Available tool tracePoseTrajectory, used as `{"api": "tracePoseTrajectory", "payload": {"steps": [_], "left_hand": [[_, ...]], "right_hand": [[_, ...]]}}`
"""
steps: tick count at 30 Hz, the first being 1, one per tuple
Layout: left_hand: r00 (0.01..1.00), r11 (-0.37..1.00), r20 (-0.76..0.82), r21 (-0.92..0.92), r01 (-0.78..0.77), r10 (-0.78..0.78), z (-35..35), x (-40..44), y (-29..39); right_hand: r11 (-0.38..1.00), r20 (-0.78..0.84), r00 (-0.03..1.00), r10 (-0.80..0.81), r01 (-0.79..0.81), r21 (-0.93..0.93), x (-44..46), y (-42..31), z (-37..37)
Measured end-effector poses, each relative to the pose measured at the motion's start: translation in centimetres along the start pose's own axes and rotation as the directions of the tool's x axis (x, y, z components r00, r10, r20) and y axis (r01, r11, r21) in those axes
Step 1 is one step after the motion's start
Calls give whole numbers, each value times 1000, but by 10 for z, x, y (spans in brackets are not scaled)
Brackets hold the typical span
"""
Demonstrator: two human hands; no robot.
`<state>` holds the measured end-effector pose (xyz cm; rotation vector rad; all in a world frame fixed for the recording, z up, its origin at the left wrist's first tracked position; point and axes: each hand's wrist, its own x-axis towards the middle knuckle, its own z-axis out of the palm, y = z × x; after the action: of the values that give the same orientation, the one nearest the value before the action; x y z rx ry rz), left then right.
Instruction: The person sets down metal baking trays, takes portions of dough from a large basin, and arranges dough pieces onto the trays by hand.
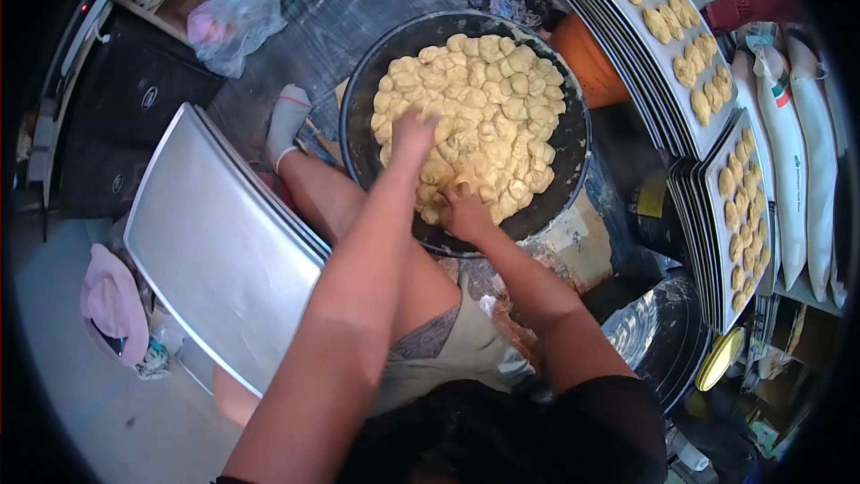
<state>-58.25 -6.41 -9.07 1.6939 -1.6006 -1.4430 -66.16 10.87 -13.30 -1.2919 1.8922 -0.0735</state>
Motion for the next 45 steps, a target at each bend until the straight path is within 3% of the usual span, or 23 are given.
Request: {"api": "tracePoseTrajectory", "payload": {"steps": [1, 4, 7, 10, 14, 17, 18, 20, 22, 23, 24, 26, 27, 30, 32, 33, 34, 35, 38, 40, 41, 43, 45], "left_hand": [[994, 994, -62, 45, 96, -93, 20, 4, -36], [833, 830, -117, 84, 551, -541, 27, -11, -71], [753, 773, -179, -89, 629, -633, 28, -5, -70], [700, 733, -221, -245, 634, -679, 33, 22, -119], [718, 713, -108, -284, 640, -688, 44, 18, -126], [814, 801, -98, 145, 581, -573, 44, -5, -88], [836, 807, -31, 245, 538, -548, 36, -10, -74], [868, 852, 16, 201, 484, -497, 45, 3, -106], [885, 845, 54, 330, 422, -463, 36, 0, -80], [914, 794, -215, 453, 405, -344, 41, -6, -69], [879, 836, -264, 289, 466, -398, 40, -1, -72], [785, 837, -319, -52, 544, -530, 41, 10, -104], [723, 809, -364, -296, 508, -587, 59, 23, -140], [745, 738, -127, 109, 666, -654, 37, 6, -82], [830, 812, 42, 240, 533, -557, 32, 2, -75], [866, 844, 98, 298, 445, -491, 31, -1, -74], [892, 868, 155, 350, 352, -424, 30, -3, -73], [866, 828, 146, 404, 388, -477, 31, -3, -70], [909, 721, -147, 566, 401, -390, 43, -12, -71], [768, 744, -136, 194, 640, -625, 48, 8, -102], [764, 766, -125, 36, 641, -633, 56, 12, -122], [788, 780, 6, 144, 609, -616, 56, 14, -121], [856, 847, 156, 311, 432, -494, 45, 0, -100]], "right_hand": [[986, 41, 987, -155, 152, 70, 4, 13, -15], [992, -348, 930, -115, 126, 9, 57, 50, -75], [974, -592, 785, 183, -64, 217, 132, 64, -72], [960, -641, 761, 101, -245, -138, 118, -14, -18], [912, -177, 940, -292, 219, -347, 54, -24, 25], [858, 74, 887, -455, 415, 304, 41, 13, -20], [836, -165, 881, -444, 473, 277, 58, 34, -33], [952, -500, 866, -3, 155, 262, 88, 59, -76], [962, -545, 793, 272, -220, 161, 106, 63, -74], [937, -541, 766, 346, -312, 158, 118, 50, -59], [905, -540, 734, 413, -398, 152, 130, 37, -48], [946, -480, 819, 313, -227, 231, 132, 23, -12], [984, -461, 878, 130, -171, -48, 113, 7, -2], [948, -101, 944, -313, 305, -88, 47, 1, -32], [810, -352, 856, -378, 490, 323, 61, 62, -39], [851, -404, 914, -49, 250, 463, 62, 85, -53], [965, -511, 860, -2, 135, 224, 69, 115, -76], [955, -538, 817, 209, -289, -68, 61, 122, -98], [882, -753, 626, 205, -452, -135, 107, 211, -19], [810, -539, 663, 519, -582, 64, 84, 130, -37], [861, -646, 703, 297, -489, -137, 68, 112, -27], [939, -253, 953, 168, -233, -253, 31, 69, -39], [977, -76, 994, -84, 97, 189, 17, 84, -22]]}}
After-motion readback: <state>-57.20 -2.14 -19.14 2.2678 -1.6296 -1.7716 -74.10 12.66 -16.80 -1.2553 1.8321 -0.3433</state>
